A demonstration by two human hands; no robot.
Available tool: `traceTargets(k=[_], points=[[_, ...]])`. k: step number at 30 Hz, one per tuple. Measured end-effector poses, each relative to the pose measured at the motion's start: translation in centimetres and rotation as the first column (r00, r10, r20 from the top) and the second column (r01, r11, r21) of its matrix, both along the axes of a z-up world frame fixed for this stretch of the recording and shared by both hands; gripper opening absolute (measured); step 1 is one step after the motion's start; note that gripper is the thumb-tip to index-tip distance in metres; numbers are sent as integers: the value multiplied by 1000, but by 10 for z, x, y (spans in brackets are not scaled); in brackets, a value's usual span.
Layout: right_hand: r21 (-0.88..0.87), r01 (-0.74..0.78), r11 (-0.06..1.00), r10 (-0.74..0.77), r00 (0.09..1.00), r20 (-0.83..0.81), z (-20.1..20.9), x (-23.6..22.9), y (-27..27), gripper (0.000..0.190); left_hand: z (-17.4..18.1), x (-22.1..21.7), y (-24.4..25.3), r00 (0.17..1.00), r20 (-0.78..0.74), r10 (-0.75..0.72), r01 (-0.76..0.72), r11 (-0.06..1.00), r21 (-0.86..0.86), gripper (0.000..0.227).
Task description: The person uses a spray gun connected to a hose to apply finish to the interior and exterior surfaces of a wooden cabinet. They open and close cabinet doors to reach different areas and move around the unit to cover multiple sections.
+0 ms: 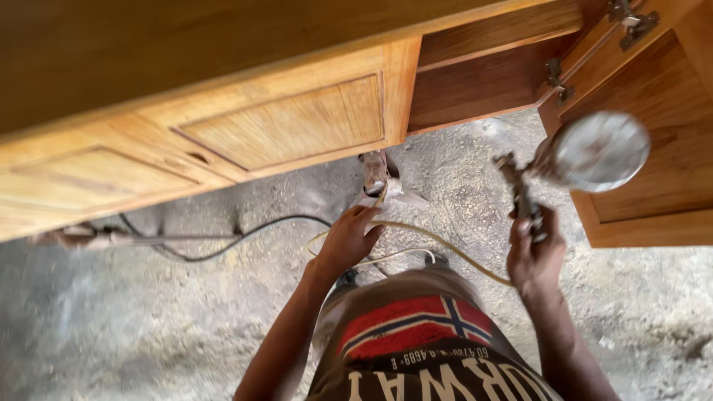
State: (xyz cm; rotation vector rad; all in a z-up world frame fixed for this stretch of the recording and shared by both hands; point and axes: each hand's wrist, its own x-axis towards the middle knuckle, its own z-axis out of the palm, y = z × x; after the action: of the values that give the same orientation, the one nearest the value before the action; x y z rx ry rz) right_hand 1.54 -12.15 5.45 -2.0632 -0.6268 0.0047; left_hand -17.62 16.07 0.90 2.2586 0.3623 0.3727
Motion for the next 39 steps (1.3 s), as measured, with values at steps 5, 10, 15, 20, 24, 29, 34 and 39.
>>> traceTargets(k=[5,10,15,20,24,29,34,39], points=[[87,23,996,-11,991,-132,0,-101,34,65,-8,-42,39,987,-160,-16,-13,985,-173,36],[448,71,891,102,931,-350,31,-158,56,67,-25,-53,20,929,-121,-350,315,919,-236,52],[545,6,838,79,988,-132,80,-142,55,62,-52,-44,-38,659,-46,-751,666,610,-430,55],[496,272,825,-243,962,-124,66,-66,52,50,-139,-16,-53,832,-291,-472,527,835,154,31],[304,232,924,-275,956,105,30,-8,51,51,-199,5,-4,784,-605,-140,365,892,267,19],[131,344,930,-368,850,377,3,52,60,51,-207,-9,42,951,-309,6,54,982,183,17],[225,299,927,-366,852,374,-8,73,57,53,-169,1,49,997,64,37,-38,999,25,22],[365,198,910,-275,946,173,-70,34,59,64,-116,22,59,949,316,13,-107,953,282,25]])
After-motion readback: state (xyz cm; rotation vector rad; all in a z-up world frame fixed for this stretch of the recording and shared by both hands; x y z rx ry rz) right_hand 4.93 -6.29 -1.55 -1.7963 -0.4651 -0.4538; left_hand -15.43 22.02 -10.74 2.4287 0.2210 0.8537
